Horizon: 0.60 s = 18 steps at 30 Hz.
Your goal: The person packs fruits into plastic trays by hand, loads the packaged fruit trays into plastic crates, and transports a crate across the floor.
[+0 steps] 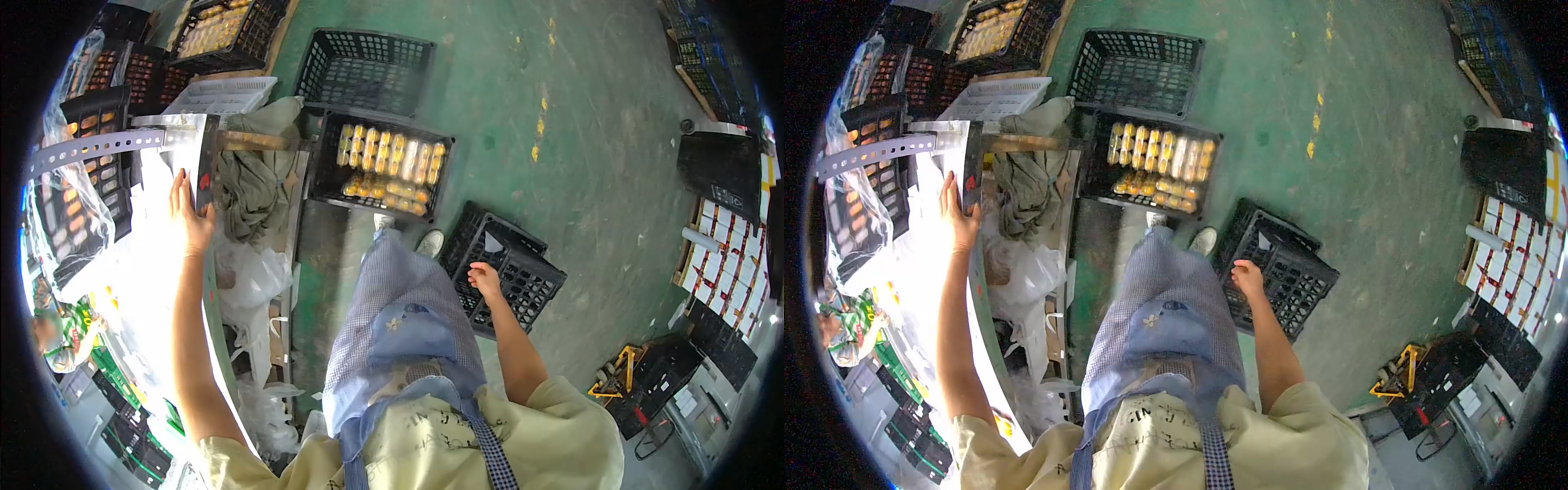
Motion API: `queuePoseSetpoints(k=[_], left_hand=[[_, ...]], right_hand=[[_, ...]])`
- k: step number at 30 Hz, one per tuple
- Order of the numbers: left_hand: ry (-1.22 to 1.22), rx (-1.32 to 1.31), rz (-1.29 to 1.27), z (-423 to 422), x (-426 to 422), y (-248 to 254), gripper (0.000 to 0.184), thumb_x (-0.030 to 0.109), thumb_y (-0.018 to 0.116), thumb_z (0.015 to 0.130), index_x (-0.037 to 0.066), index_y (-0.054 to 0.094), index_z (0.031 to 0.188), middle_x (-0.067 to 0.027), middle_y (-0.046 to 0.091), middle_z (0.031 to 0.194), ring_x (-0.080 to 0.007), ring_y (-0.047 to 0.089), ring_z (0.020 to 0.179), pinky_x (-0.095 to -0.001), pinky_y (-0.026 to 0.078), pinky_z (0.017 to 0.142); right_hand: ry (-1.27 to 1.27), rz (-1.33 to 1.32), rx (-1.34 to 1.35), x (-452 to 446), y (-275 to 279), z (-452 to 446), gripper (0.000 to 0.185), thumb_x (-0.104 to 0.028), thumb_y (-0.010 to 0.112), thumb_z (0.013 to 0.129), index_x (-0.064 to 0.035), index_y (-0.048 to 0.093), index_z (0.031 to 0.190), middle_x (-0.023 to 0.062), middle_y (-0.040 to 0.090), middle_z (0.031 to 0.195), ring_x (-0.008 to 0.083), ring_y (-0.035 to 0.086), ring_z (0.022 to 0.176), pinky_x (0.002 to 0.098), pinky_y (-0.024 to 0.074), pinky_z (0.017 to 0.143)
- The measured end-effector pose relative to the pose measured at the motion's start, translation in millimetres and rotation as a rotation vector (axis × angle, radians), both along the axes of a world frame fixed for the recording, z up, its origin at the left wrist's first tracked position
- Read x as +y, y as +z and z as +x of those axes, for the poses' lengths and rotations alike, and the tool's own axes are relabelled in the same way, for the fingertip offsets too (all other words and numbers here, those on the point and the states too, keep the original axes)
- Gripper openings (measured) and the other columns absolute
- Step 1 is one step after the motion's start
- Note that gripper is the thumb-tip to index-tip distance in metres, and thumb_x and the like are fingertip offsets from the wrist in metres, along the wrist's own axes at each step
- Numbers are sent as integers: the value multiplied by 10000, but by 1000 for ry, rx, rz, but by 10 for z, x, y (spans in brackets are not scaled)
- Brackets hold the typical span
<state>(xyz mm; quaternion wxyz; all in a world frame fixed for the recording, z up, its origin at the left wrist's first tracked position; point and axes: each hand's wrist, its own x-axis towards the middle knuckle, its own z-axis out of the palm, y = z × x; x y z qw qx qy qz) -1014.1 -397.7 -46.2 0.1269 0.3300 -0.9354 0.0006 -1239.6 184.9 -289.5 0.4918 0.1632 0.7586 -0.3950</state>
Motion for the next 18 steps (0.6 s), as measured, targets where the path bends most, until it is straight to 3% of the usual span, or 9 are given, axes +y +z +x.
queuePoseSetpoints(k=[6,9,13,16,18], left_hand=[[-61,-3,8,64,-99,-62,679,-16,627,605,-11,428,1254,-170,413,1357,-336,403,1238,-385,341,1036],[-109,152,88,65,-116,-186,657,-9,629,610,-20,440,1239,-178,449,1330,-349,437,1199,-390,371,1005],[-141,61,-12,116,-191,-182,635,35,640,628,-22,452,1232,-175,464,1318,-354,451,1178,-400,371,995],[-140,13,-59,80,-111,-152,637,107,648,648,-17,458,1243,-173,465,1315,-357,454,1173,-417,361,995],[-90,-127,-270,8,6,-51,665,192,666,663,36,455,1274,-154,468,1309,-350,451,1184,-443,361,988]], right_hand=[[-56,-92,115,81,-219,-82,187,-63,557,854,-23,612,1029,75,641,810,126,593,628,254,479,550],[-86,-55,196,302,-232,-34,191,-41,588,833,-13,613,1020,81,644,799,137,595,619,269,488,552],[-159,66,70,659,-159,250,191,-34,583,845,-13,603,1033,70,628,796,124,586,628,254,486,553],[-304,-27,71,1039,-206,602,193,-27,602,826,-17,603,1018,66,626,773,129,582,606,259,483,532],[-442,-119,80,1270,-174,917,197,-23,609,817,-20,603,1014,65,625,767,130,582,602,258,481,525]])
